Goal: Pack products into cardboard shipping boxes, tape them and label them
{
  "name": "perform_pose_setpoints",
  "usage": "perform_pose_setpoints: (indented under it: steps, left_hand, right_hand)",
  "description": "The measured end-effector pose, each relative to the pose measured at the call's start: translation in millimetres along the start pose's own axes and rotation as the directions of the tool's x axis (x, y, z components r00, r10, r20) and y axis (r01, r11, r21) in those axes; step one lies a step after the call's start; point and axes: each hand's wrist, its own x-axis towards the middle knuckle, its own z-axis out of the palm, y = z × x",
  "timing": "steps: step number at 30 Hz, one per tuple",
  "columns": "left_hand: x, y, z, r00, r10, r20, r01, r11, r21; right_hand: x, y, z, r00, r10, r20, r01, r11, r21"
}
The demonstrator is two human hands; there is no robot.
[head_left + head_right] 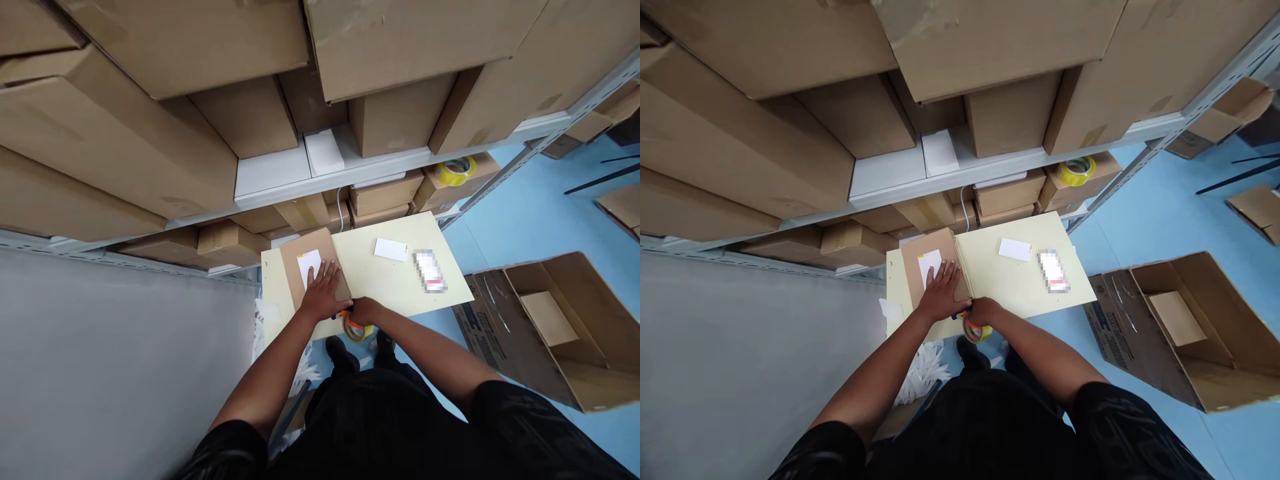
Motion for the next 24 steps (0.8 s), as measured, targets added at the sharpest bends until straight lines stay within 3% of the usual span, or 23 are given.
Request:
perform_pose_setpoints:
  steps: [3, 7, 13, 17, 21, 23, 24]
  left_hand:
    - [-0.6, -1.6, 0.4, 1.000, 0.006, -0.015, -0.006, 1.000, -0.021]
    - [-1.3, -0.8, 1.4, 0.997, -0.001, -0.074, -0.002, 0.999, -0.034]
    - [-3.5, 3.0, 3.1, 0.991, -0.012, -0.135, 0.001, 0.997, -0.082]
    - [-5.1, -2.2, 0.4, 0.978, -0.084, -0.191, 0.040, 0.974, -0.223]
    - [5.6, -36.5, -21.7, 0.924, -0.209, -0.320, 0.085, 0.929, -0.361]
    - [18.7, -67.1, -37.8, 0.894, -0.278, -0.351, 0.147, 0.923, -0.355]
    - [26.4, -84.2, -45.2, 0.879, -0.332, -0.341, 0.212, 0.915, -0.344]
  right_hand:
    - [-33.5, 26.8, 3.0, 0.992, 0.114, -0.049, -0.113, 0.993, 0.033]
    - [-69.5, 74.3, -11.2, 0.954, 0.248, -0.168, -0.239, 0.968, 0.075]
    - [-45.9, 109.4, -31.6, 0.830, 0.275, -0.486, -0.367, 0.925, -0.103]
    - [-34.7, 118.0, -32.3, 0.832, 0.271, -0.484, -0.363, 0.926, -0.105]
    - [-57.6, 116.5, -23.9, 0.787, 0.251, -0.563, -0.301, 0.953, 0.004]
    - [-73.2, 104.8, -10.4, 0.834, 0.224, -0.504, -0.165, 0.973, 0.160]
    - [-79.4, 95.0, -0.9, 0.890, 0.215, -0.403, -0.112, 0.958, 0.265]
